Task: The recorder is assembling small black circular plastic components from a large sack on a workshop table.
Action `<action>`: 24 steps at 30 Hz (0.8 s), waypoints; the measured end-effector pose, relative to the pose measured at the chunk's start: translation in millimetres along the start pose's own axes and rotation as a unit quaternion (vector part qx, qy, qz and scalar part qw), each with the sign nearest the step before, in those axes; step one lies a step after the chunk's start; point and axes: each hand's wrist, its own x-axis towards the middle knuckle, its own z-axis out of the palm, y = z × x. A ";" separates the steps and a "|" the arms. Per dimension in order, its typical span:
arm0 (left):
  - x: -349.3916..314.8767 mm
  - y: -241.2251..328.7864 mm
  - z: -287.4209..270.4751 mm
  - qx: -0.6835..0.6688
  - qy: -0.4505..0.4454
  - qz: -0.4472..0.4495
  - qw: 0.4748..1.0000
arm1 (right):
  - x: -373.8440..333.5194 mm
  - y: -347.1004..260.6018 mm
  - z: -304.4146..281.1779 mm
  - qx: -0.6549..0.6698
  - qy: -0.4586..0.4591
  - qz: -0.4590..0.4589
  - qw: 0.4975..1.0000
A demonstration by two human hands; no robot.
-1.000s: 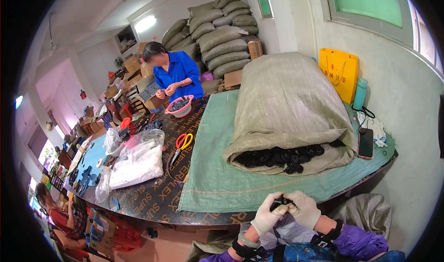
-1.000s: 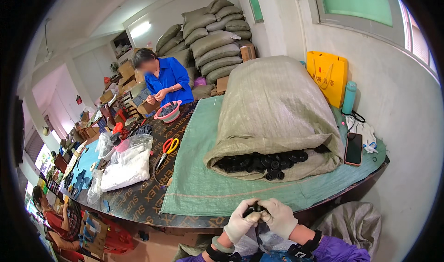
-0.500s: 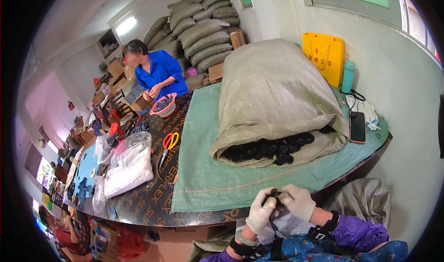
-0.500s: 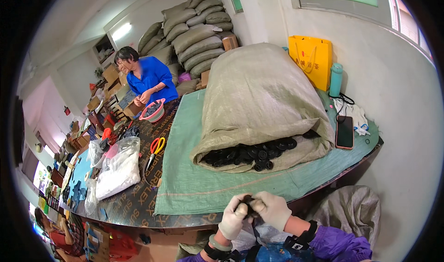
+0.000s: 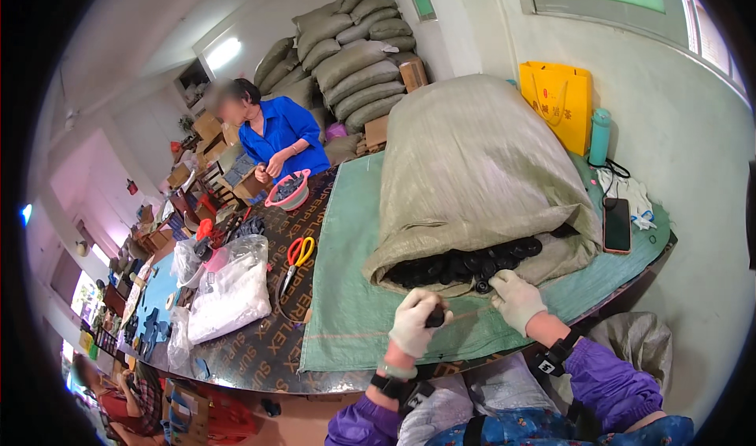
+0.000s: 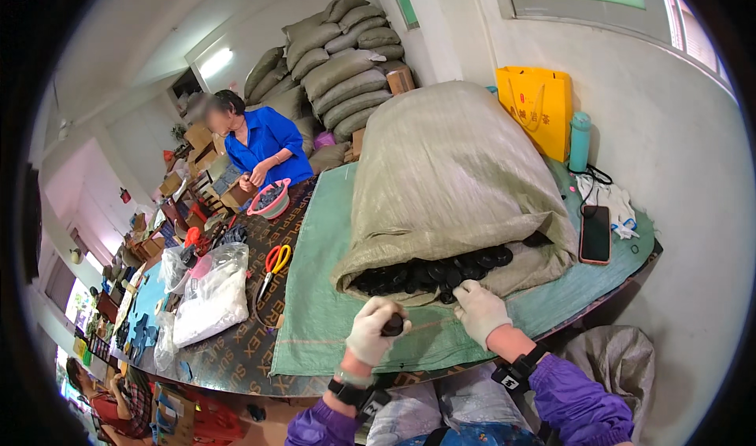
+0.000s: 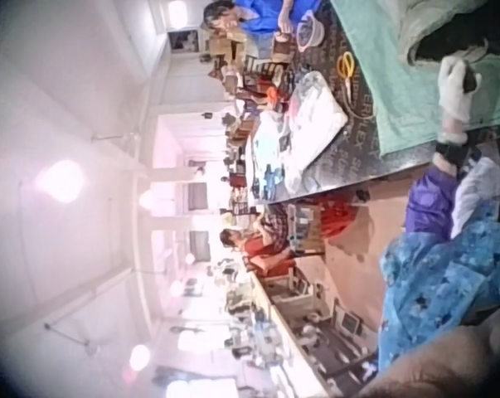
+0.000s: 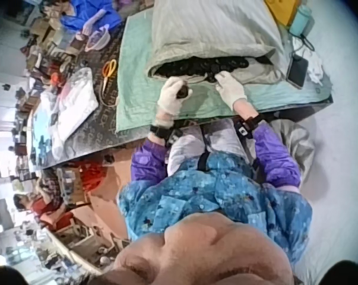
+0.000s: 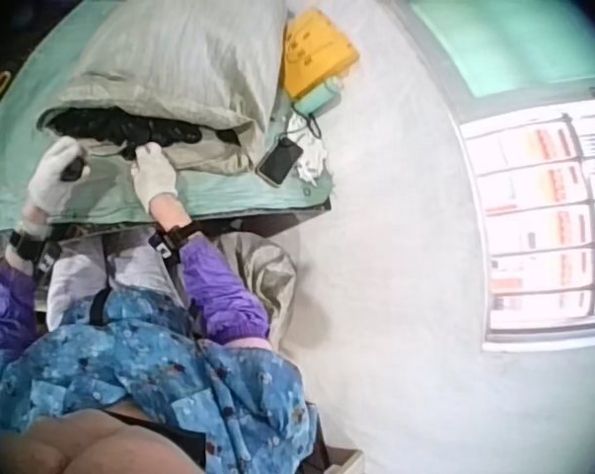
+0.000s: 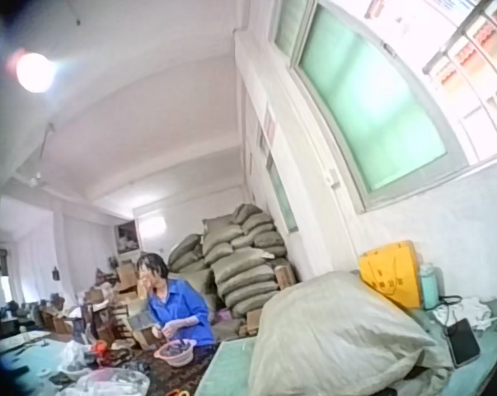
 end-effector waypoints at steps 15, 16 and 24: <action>60.2 -1.0 34.4 0.437 -0.078 -0.081 0.892 | 5.6 3.8 8.2 -0.005 0.001 0.054 0.999; 60.7 0.8 34.4 0.438 -0.081 -0.080 0.892 | 6.1 2.8 7.9 -0.010 0.000 0.047 0.999; 66.6 -5.6 35.8 0.419 -0.058 -0.086 0.902 | 7.6 -2.4 12.0 -0.032 0.017 0.036 0.999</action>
